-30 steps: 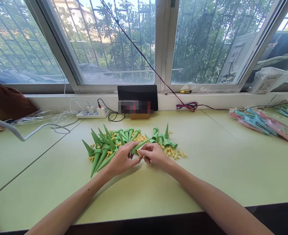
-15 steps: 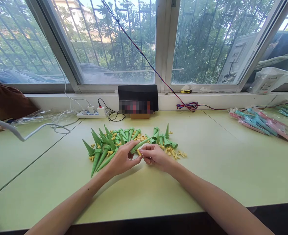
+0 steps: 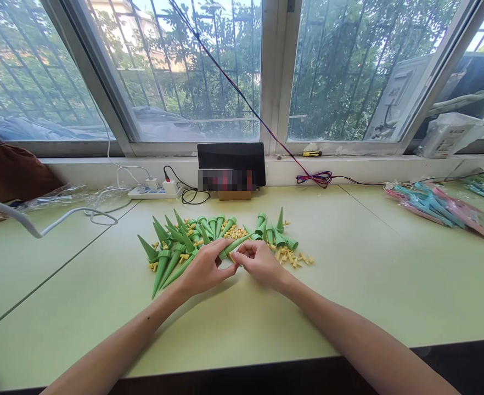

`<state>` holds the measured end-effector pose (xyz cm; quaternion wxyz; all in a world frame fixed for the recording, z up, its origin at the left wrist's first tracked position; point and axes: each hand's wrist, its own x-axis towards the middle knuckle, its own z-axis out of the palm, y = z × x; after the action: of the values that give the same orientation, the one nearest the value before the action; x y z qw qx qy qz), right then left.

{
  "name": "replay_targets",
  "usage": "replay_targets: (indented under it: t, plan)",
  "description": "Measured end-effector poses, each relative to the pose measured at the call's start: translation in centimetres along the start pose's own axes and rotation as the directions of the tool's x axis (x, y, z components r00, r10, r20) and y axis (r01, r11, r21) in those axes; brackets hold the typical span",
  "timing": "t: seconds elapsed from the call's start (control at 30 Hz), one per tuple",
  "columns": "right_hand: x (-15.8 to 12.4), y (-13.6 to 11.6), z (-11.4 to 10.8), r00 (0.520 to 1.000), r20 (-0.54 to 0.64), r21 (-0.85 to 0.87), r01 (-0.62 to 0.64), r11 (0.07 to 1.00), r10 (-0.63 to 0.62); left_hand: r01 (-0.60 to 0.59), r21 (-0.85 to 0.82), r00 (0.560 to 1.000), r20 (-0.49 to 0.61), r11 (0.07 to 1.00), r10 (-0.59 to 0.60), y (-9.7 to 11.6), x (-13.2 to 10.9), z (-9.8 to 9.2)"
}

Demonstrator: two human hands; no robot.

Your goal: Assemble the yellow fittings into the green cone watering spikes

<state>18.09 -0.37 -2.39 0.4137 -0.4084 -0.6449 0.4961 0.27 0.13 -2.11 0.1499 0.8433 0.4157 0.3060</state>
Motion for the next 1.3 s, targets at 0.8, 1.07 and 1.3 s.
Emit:
replay_targets:
  t: [0.8, 1.07, 1.3]
  plan:
    - [0.1, 0.7, -0.1, 0.998, -0.050, 0.020, 0.029, 0.999, -0.028, 0.070, -0.139, 0.997, -0.021, 0.988, -0.074, 0.1, 0.2, -0.3]
    - [0.3, 1.3, -0.1, 0.996, -0.055, -0.002, 0.067, 0.998, -0.067, 0.127, -0.236, 0.990, -0.036, 0.963, -0.139, -0.2, 0.5, -0.6]
    - [0.1, 1.3, -0.1, 0.993, -0.049, -0.046, 0.100, 0.994, -0.103, 0.165, -0.276, 0.983, -0.032, 0.947, -0.180, -0.5, 0.5, -0.3]
